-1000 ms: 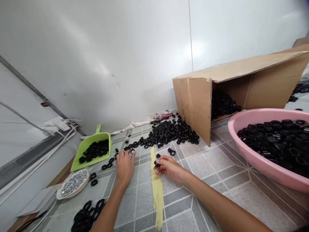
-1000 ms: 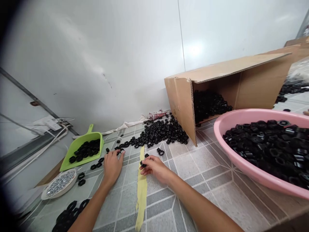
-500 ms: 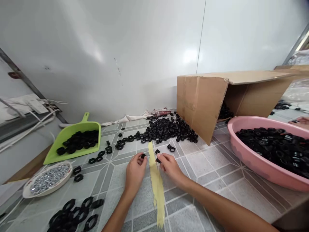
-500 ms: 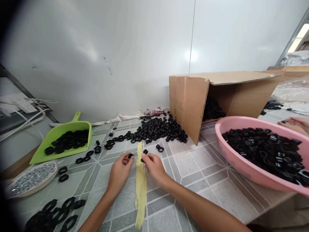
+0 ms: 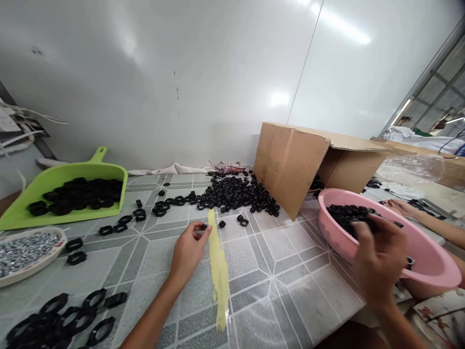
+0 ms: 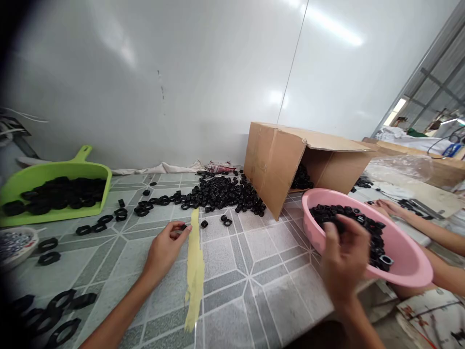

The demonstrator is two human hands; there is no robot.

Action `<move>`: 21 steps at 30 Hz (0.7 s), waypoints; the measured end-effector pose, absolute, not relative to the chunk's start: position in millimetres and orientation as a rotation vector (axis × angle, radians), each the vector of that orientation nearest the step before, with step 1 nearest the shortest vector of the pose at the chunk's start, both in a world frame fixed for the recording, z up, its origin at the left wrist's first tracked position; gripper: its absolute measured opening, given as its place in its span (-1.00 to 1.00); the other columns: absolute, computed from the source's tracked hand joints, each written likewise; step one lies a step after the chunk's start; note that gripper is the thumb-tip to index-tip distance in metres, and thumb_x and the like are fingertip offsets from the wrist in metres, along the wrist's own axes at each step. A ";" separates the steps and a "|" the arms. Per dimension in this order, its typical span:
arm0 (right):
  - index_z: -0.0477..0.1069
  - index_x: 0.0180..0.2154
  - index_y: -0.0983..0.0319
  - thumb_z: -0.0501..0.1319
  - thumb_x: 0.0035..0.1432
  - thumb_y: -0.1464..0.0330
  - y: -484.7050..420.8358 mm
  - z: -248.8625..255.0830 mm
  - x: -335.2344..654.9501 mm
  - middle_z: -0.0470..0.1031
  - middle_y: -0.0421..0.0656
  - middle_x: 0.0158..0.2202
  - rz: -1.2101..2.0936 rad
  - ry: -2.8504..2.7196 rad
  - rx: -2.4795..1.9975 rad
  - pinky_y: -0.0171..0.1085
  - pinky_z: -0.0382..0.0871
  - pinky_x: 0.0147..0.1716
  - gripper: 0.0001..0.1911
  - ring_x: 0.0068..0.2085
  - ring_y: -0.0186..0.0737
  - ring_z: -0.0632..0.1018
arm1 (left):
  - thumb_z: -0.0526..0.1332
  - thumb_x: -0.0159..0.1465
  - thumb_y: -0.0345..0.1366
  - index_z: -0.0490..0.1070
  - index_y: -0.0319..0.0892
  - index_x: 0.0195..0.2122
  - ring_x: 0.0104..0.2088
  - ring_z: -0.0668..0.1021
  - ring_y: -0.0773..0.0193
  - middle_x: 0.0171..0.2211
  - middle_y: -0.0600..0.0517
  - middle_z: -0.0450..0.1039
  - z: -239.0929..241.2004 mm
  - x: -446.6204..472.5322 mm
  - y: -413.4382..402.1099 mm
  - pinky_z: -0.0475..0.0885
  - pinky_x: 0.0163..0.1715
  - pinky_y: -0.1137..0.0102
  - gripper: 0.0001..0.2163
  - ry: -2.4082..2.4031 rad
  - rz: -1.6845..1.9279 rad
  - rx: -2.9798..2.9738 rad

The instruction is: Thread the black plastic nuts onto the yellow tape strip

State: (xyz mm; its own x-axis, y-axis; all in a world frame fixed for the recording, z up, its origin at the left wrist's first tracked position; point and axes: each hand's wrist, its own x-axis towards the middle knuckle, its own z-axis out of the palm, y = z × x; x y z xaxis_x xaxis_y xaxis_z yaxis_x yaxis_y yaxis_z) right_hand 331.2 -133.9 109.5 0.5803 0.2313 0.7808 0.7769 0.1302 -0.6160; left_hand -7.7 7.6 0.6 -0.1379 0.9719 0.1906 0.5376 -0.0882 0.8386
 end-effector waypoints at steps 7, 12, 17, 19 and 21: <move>0.47 -0.15 0.25 -0.01 0.26 0.01 -137.3 110.2 435.1 0.51 0.12 -0.22 -0.895 -1.383 -1.901 0.11 0.32 -0.11 -0.49 -0.10 0.22 0.47 | 0.02 0.33 0.03 0.49 -0.13 -0.10 -0.23 0.58 0.06 -0.17 -0.08 0.58 6.5 -3.0 2.7 0.41 -0.21 0.27 -0.59 1.620 1.142 1.786; 0.40 -0.09 0.22 0.02 0.35 0.21 -84.2 74.0 339.0 0.51 -0.02 -0.18 -0.274 -1.674 -1.689 -0.18 0.39 -0.19 -0.72 -0.20 -0.08 0.53 | -0.04 0.37 0.01 0.48 -0.12 -0.14 -0.13 0.56 0.03 -0.12 -0.08 0.56 6.7 -4.2 0.7 0.39 -0.16 0.27 -0.60 1.595 1.159 1.784; 0.24 0.19 0.19 0.04 0.33 0.42 7.1 39.0 263.6 0.36 0.04 0.08 0.046 -1.992 -2.032 -0.23 0.34 -0.14 -0.59 0.01 -0.05 0.49 | -0.07 0.39 0.00 0.44 -0.11 -0.19 -0.23 0.56 0.06 -0.24 -0.04 0.56 8.4 -5.8 -1.2 0.38 -0.24 0.30 -0.62 1.587 1.149 1.731; 0.29 0.14 0.20 0.10 0.30 0.44 32.6 32.9 257.8 0.39 0.05 0.05 0.083 -1.974 -2.086 -0.22 0.33 -0.14 -0.61 0.03 -0.01 0.49 | -0.07 0.39 0.00 0.45 -0.11 -0.22 -0.26 0.56 0.07 -0.27 -0.04 0.56 7.7 -6.4 -0.5 0.37 -0.25 0.30 -0.61 1.572 1.171 1.714; 0.35 0.05 0.23 0.11 0.28 0.45 47.7 29.9 261.7 0.44 0.07 0.01 0.122 -1.933 -2.107 -0.20 0.32 -0.14 -0.69 -0.02 -0.01 0.51 | -0.04 0.38 0.02 0.47 -0.12 -0.26 -0.24 0.55 0.07 -0.28 -0.04 0.55 7.2 -6.5 0.5 0.36 -0.24 0.30 -0.61 1.529 1.231 1.684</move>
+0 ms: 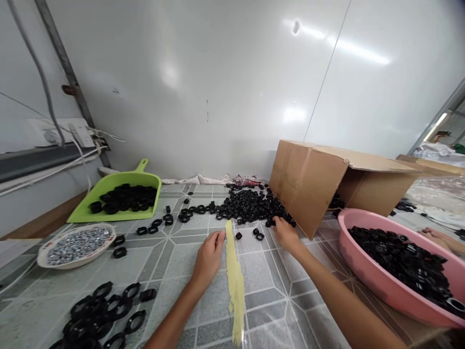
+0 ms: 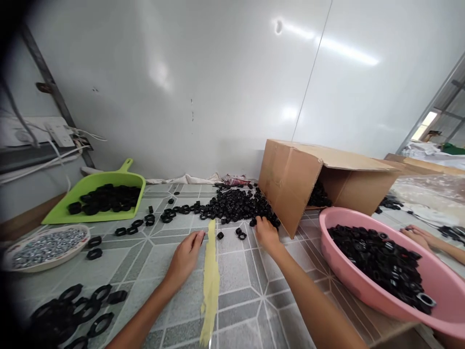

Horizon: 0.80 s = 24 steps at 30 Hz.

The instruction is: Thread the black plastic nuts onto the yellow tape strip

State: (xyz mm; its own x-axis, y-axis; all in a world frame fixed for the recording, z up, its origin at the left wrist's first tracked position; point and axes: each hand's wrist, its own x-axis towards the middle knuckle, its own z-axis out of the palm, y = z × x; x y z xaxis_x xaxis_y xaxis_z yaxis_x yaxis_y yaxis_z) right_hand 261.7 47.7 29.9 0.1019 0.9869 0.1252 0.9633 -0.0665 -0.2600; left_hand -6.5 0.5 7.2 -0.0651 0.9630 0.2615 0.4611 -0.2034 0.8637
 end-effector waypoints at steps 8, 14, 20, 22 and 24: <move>0.35 -0.16 0.21 0.18 0.19 0.32 45.6 32.2 276.7 0.53 -0.04 -0.28 0.269 -1.698 -2.026 -0.19 0.34 -0.25 -0.82 -0.19 -0.04 0.56 | 0.11 0.23 0.23 0.52 -0.22 -0.13 -0.53 0.39 0.36 -0.41 0.02 0.44 16.6 5.4 -3.3 0.27 -0.50 0.46 -0.43 1.057 1.274 1.097; 0.27 -0.23 0.17 0.28 0.13 0.15 4.7 32.7 204.8 0.49 -0.17 -0.34 1.033 -1.451 -1.161 -0.23 0.40 -0.33 -0.69 -0.31 -0.16 0.54 | 0.25 0.16 0.16 0.51 -0.24 -0.12 -0.53 0.34 0.43 -0.36 0.02 0.43 12.7 13.8 -7.0 0.18 -0.52 0.50 -0.47 0.961 1.173 1.028; 0.47 -0.11 0.19 0.29 0.19 0.18 -13.3 13.5 172.8 0.54 -0.10 -0.20 1.106 -1.574 -1.051 -0.20 0.38 -0.21 -0.71 -0.20 -0.12 0.53 | 0.22 0.21 0.14 0.51 -0.26 -0.29 -0.56 0.27 0.42 -0.55 0.12 0.26 10.2 14.5 -9.3 0.10 -0.55 0.49 -0.52 0.979 1.154 1.115; 0.48 -0.09 0.19 0.25 0.22 0.16 -14.1 8.0 172.9 0.54 -0.10 -0.22 1.070 -1.555 -1.091 -0.20 0.38 -0.27 -0.70 -0.24 -0.12 0.52 | 0.21 0.22 0.14 0.50 -0.25 -0.37 -0.57 0.25 0.41 -0.59 0.14 0.22 10.5 16.3 -10.5 0.09 -0.56 0.48 -0.54 1.006 1.132 1.163; 0.49 -0.08 0.19 0.25 0.22 0.15 -14.5 5.0 173.5 0.53 -0.08 -0.22 1.047 -1.521 -1.103 -0.21 0.38 -0.29 -0.69 -0.24 -0.11 0.51 | 0.21 0.23 0.13 0.49 -0.24 -0.40 -0.57 0.25 0.40 -0.61 0.14 0.21 11.2 18.2 -11.7 0.10 -0.56 0.47 -0.55 1.007 1.121 1.190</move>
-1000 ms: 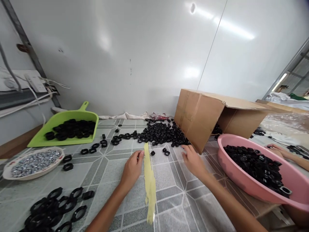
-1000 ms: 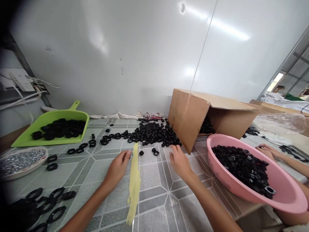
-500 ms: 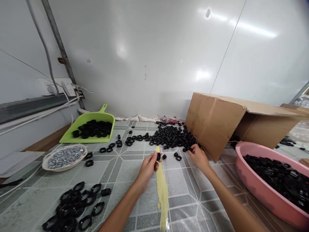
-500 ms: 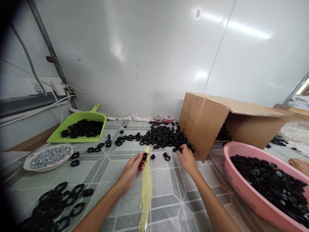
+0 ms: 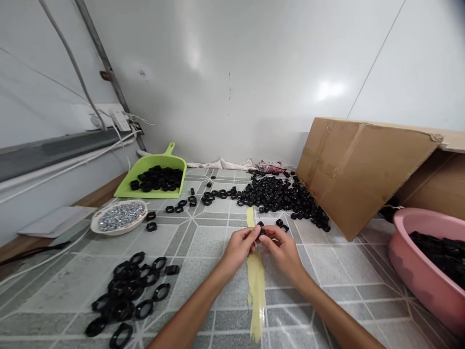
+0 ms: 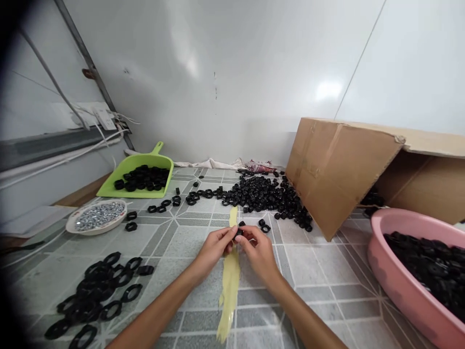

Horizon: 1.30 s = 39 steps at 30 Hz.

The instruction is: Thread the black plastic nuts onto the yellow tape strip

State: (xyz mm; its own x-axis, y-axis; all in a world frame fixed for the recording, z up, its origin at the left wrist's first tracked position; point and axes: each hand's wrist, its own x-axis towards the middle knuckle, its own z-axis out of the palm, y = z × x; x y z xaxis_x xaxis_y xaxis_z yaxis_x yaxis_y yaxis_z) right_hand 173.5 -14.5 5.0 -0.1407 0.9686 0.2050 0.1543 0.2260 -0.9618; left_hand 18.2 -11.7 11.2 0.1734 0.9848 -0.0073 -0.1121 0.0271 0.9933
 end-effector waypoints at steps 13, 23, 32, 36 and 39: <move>0.46 -0.36 0.21 0.22 0.24 0.06 -18.4 0.5 177.1 0.48 -0.17 -0.47 1.027 -1.569 -1.181 -0.25 0.28 -0.39 -0.65 -0.42 -0.20 0.45 | 0.30 0.17 0.07 0.50 -0.22 -0.34 -0.53 0.35 0.39 -0.51 0.07 0.38 19.4 15.0 -15.2 0.21 -0.52 0.48 -0.61 0.951 1.119 1.216; 0.36 -0.20 0.20 0.18 0.26 0.04 -15.3 6.0 182.8 0.42 -0.20 -0.42 1.127 -1.594 -1.133 -0.29 0.27 -0.41 -0.65 -0.40 -0.22 0.44 | 0.24 0.19 0.15 0.38 -0.20 -0.42 -0.53 0.36 0.38 -0.52 0.08 0.37 16.7 16.3 -14.0 0.25 -0.46 0.45 -0.56 0.995 1.095 1.119; 0.33 -0.42 0.21 0.06 0.35 0.05 -18.7 6.4 181.6 0.33 -0.25 -0.52 1.073 -1.828 -1.150 -0.30 0.17 -0.43 -0.58 -0.45 -0.28 0.35 | 0.23 0.22 0.12 0.29 -0.18 -0.46 -0.56 0.28 0.41 -0.57 0.16 0.23 17.9 12.1 -14.7 0.13 -0.51 0.46 -0.57 0.980 0.991 1.173; 0.37 -0.43 0.21 -0.10 0.39 0.00 -18.9 4.1 181.7 0.28 -0.25 -0.59 1.076 -1.738 -1.274 -0.28 0.15 -0.46 -0.45 -0.50 -0.26 0.35 | 0.22 0.23 0.11 0.34 -0.19 -0.41 -0.53 0.31 0.40 -0.52 0.12 0.30 16.5 12.2 -13.3 0.17 -0.48 0.45 -0.59 0.960 0.996 1.159; 0.36 -0.23 0.20 0.04 0.35 0.03 -20.2 6.0 180.3 0.32 -0.27 -0.50 0.998 -1.725 -1.239 -0.30 0.17 -0.45 -0.62 -0.47 -0.26 0.36 | 0.24 0.22 0.11 0.32 -0.19 -0.42 -0.53 0.30 0.40 -0.53 0.14 0.28 17.7 13.2 -13.5 0.20 -0.46 0.45 -0.59 0.972 1.056 1.092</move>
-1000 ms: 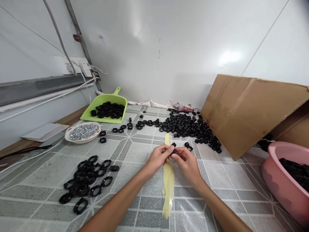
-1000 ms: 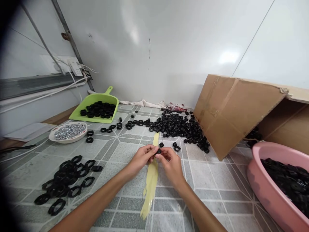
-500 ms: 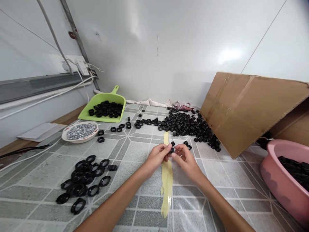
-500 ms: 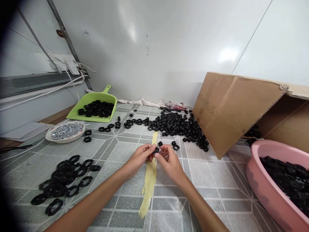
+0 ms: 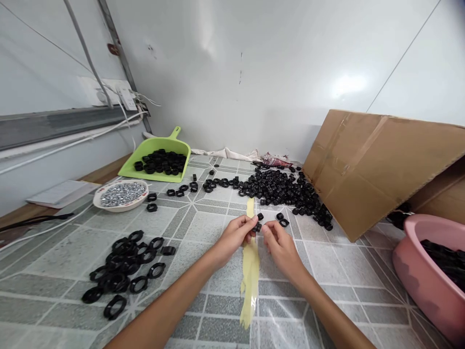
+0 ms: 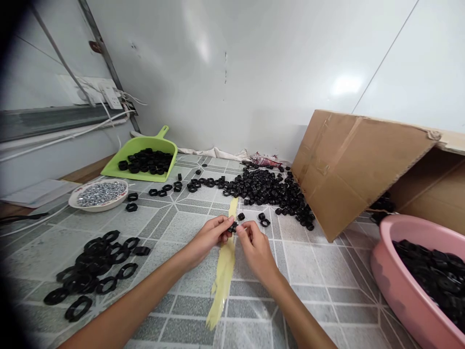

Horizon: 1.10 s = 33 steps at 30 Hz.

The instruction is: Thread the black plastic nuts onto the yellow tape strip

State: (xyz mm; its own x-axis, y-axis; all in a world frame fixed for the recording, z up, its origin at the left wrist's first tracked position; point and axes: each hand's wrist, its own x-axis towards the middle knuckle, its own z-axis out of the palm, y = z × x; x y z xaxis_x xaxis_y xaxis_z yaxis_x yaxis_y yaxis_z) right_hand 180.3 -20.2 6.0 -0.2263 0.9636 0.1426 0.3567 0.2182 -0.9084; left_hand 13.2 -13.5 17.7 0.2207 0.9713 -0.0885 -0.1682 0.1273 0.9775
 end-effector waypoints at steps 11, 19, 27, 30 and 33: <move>0.31 -0.32 0.18 -0.06 0.40 0.04 -27.7 8.8 179.2 0.33 -0.26 -0.49 0.975 -1.802 -1.310 -0.29 0.16 -0.43 -0.58 -0.45 -0.25 0.36 | 0.22 0.24 0.11 0.39 -0.20 -0.35 -0.51 0.32 0.40 -0.50 0.13 0.29 19.8 14.1 -15.6 0.19 -0.46 0.46 -0.60 0.940 1.013 1.141; 0.30 -0.38 0.19 -0.13 0.40 0.00 -26.4 10.9 178.7 0.24 -0.28 -0.58 1.153 -1.758 -1.275 -0.28 0.16 -0.48 -0.49 -0.52 -0.27 0.31 | 0.22 0.24 0.09 0.41 -0.16 -0.27 -0.49 0.35 0.39 -0.47 0.12 0.35 28.1 12.5 -19.4 0.22 -0.43 0.45 -0.62 0.914 0.964 1.180; 0.31 -0.17 0.17 0.11 0.34 0.09 -23.9 18.3 186.3 0.37 -0.24 -0.36 0.958 -1.848 -1.133 -0.30 0.23 -0.35 -0.72 -0.35 -0.25 0.40 | 0.21 0.28 0.06 0.40 -0.16 -0.22 -0.46 0.35 0.41 -0.45 0.14 0.28 26.9 10.0 -17.8 0.23 -0.38 0.46 -0.65 0.873 1.004 1.160; 0.33 -0.31 0.18 -0.04 0.39 0.05 -24.7 16.7 185.6 0.32 -0.27 -0.54 1.113 -1.828 -1.179 -0.29 0.21 -0.43 -0.60 -0.48 -0.27 0.36 | 0.21 0.29 0.05 0.41 -0.14 -0.18 -0.45 0.37 0.39 -0.44 0.13 0.32 25.0 10.7 -17.6 0.23 -0.38 0.46 -0.66 0.853 0.992 1.184; 0.36 -0.32 0.19 -0.11 0.41 0.03 -25.3 15.5 184.6 0.31 -0.27 -0.59 1.102 -1.778 -1.238 -0.28 0.22 -0.43 -0.52 -0.51 -0.25 0.37 | 0.21 0.29 0.06 0.41 -0.16 -0.19 -0.45 0.37 0.39 -0.41 0.10 0.36 23.8 11.0 -17.5 0.25 -0.37 0.45 -0.65 0.851 1.007 1.162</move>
